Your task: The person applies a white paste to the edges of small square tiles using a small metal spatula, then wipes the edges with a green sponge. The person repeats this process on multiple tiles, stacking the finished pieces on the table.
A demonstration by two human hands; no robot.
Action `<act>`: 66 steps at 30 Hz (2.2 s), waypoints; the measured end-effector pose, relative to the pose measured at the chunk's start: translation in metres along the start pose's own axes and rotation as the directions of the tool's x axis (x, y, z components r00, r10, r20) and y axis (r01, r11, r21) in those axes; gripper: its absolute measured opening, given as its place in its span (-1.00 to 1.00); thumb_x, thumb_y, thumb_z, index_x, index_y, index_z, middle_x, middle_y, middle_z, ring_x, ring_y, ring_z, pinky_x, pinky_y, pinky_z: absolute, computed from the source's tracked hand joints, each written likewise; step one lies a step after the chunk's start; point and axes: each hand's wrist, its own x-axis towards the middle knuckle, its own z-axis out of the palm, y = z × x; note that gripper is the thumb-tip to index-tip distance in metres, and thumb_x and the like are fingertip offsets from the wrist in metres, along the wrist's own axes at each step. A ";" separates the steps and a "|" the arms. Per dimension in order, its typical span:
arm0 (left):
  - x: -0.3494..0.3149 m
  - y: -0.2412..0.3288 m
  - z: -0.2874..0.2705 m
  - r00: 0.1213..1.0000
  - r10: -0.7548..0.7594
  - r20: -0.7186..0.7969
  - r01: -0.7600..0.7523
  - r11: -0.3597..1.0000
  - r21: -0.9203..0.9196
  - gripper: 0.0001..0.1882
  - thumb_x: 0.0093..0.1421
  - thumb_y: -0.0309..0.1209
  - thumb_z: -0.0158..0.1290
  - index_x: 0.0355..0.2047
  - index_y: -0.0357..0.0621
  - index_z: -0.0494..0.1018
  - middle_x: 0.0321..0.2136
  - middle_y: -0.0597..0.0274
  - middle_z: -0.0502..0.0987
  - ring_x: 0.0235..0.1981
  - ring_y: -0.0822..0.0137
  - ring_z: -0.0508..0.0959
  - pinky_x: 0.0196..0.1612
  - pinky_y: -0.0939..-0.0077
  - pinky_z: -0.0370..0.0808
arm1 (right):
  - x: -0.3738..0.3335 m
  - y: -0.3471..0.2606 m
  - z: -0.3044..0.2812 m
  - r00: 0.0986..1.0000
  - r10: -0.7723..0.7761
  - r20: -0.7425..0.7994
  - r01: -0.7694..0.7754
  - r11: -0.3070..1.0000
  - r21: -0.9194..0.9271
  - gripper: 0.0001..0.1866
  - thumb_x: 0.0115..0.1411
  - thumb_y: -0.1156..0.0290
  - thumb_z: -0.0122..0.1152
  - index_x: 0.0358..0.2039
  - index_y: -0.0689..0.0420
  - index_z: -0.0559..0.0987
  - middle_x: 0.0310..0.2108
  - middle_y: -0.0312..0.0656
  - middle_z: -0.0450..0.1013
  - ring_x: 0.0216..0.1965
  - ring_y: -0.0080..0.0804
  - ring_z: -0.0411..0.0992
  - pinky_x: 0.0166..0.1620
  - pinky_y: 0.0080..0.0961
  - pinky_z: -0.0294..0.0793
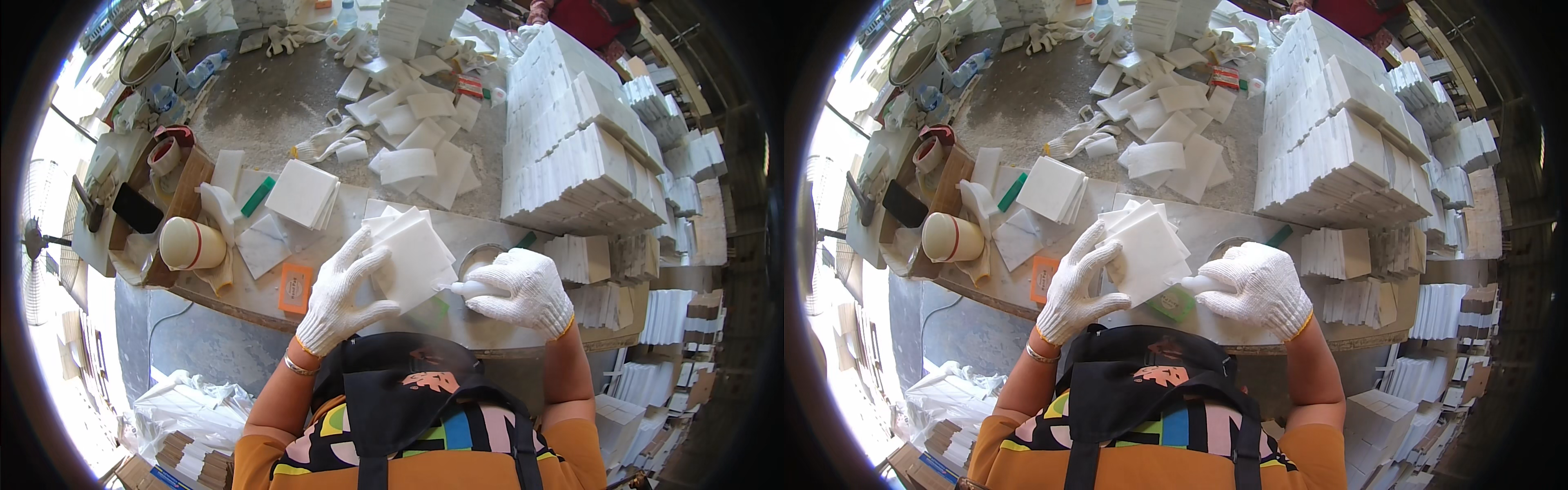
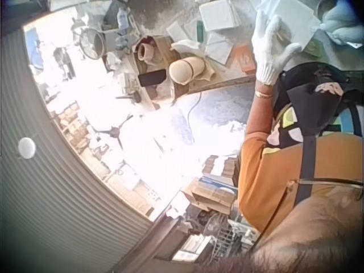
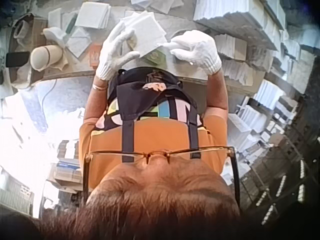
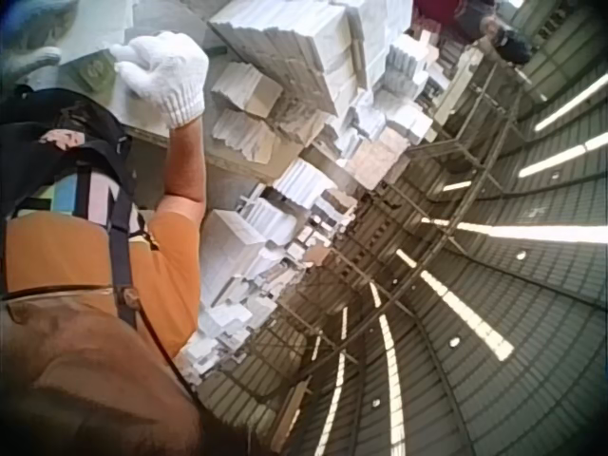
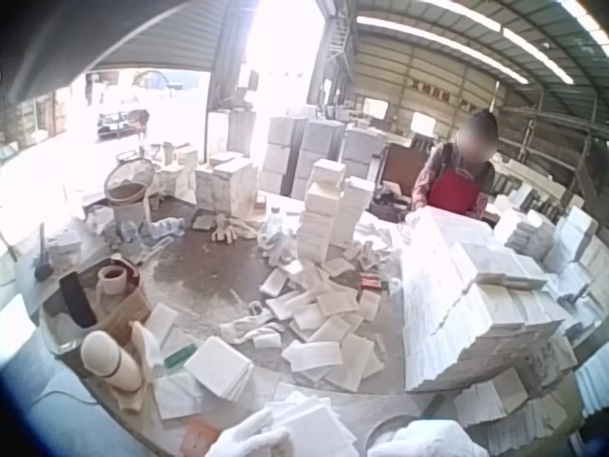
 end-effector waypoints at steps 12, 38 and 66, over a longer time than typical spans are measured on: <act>0.001 0.000 0.000 1.000 -0.004 0.000 0.004 1.000 -0.014 -0.13 -0.18 -0.06 0.47 0.13 -0.13 0.45 0.27 -0.29 0.25 0.27 -0.19 0.33 0.24 0.06 0.33 | -0.001 0.002 0.003 1.000 -0.013 -0.022 0.014 1.000 0.019 -0.71 -0.02 0.11 0.33 -0.31 -0.06 0.72 -0.51 -0.23 0.49 -0.43 -0.25 0.48 -0.34 -0.34 0.49; 0.003 0.039 0.013 0.994 -0.041 0.098 -0.016 0.854 0.520 0.10 -0.25 0.20 0.40 0.23 -0.15 0.31 0.30 -0.30 0.18 0.34 -0.40 0.09 0.35 -0.24 -0.02 | -0.031 0.133 0.081 0.748 0.664 -0.009 -0.291 0.339 0.895 -0.61 0.07 0.42 0.46 -0.07 0.17 0.61 -0.22 -0.33 0.58 -0.17 -0.62 0.49 -0.04 -0.57 0.49; 0.016 0.040 0.023 0.998 0.033 0.046 -0.050 0.884 0.464 0.10 -0.30 -0.21 0.43 0.29 -0.21 0.20 0.21 -0.22 0.27 0.30 -0.27 0.20 0.34 -0.17 0.04 | -0.091 0.084 0.074 0.577 0.767 -0.280 -0.449 0.584 0.676 -0.77 0.20 0.45 0.28 -0.14 0.25 0.66 -0.17 -0.12 0.61 -0.16 -0.42 0.57 -0.06 -0.51 0.53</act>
